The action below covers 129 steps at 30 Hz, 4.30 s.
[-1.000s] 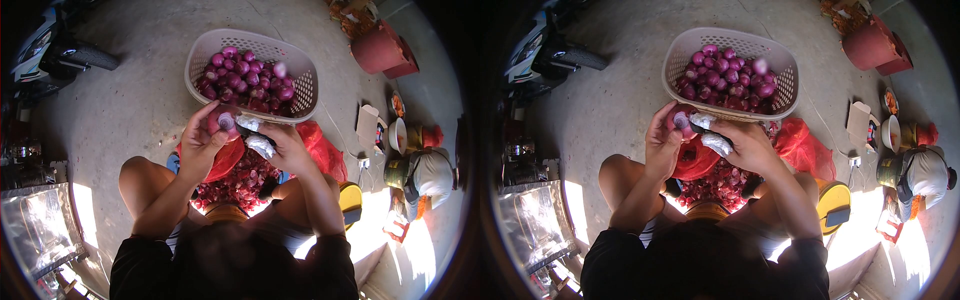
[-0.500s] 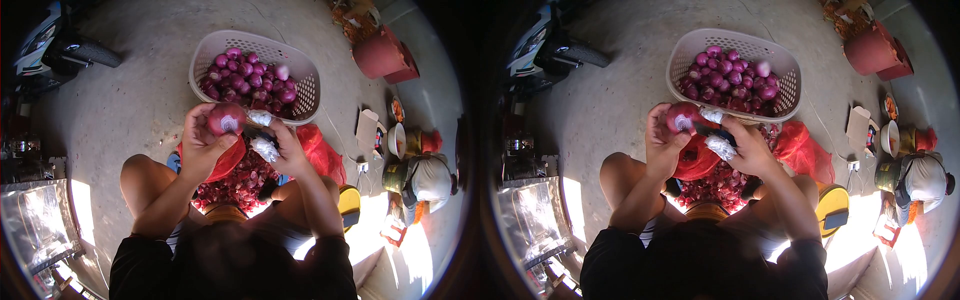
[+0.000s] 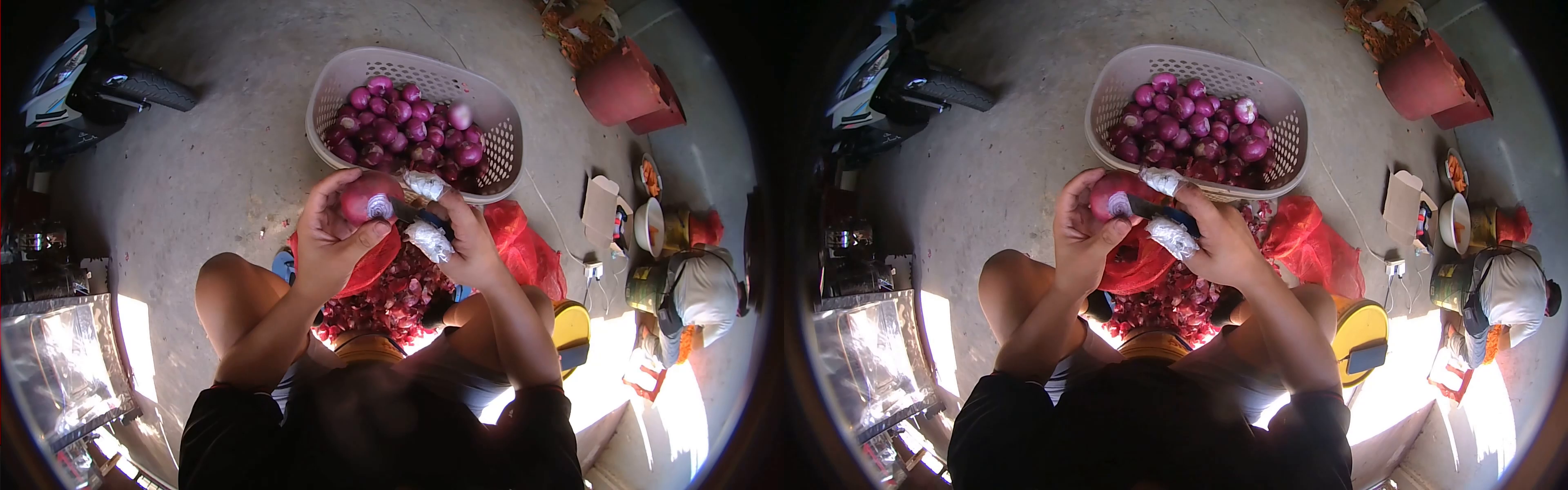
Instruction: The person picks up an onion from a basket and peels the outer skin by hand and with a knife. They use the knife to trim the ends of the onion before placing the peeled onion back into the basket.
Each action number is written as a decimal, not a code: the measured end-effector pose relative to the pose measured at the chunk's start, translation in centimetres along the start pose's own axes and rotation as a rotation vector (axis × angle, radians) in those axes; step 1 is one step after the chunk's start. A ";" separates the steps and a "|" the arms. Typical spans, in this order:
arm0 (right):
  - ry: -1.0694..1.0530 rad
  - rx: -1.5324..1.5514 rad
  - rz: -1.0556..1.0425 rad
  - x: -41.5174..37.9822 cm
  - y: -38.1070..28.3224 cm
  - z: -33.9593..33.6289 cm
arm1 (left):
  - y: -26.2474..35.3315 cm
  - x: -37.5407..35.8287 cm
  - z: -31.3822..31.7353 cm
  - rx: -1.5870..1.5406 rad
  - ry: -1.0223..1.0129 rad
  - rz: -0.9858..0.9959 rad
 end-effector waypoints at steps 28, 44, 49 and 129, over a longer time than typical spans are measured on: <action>-0.045 0.088 0.047 0.3 -0.2 -0.9 | 0.1 0.1 0.0 -0.093 -0.062 -0.069; 0.106 0.078 -0.109 1.1 -0.6 -0.9 | -0.5 0.0 -0.3 -0.143 -0.076 -0.072; 0.120 0.063 -0.109 1.1 -0.2 -1.5 | 0.0 0.2 0.0 -0.234 -0.076 -0.089; 0.061 0.173 -0.054 1.4 -1.9 0.0 | 0.3 0.5 -0.5 -0.080 -0.089 -0.140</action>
Point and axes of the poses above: each hand's wrist, its own x-axis towards the middle knuckle, its own z-axis out of the palm, y = z × x, the point moved 2 cm from there along x, towards the middle knuckle, and after that the axes turned 1 degree about -y, right-handed, at the moved point
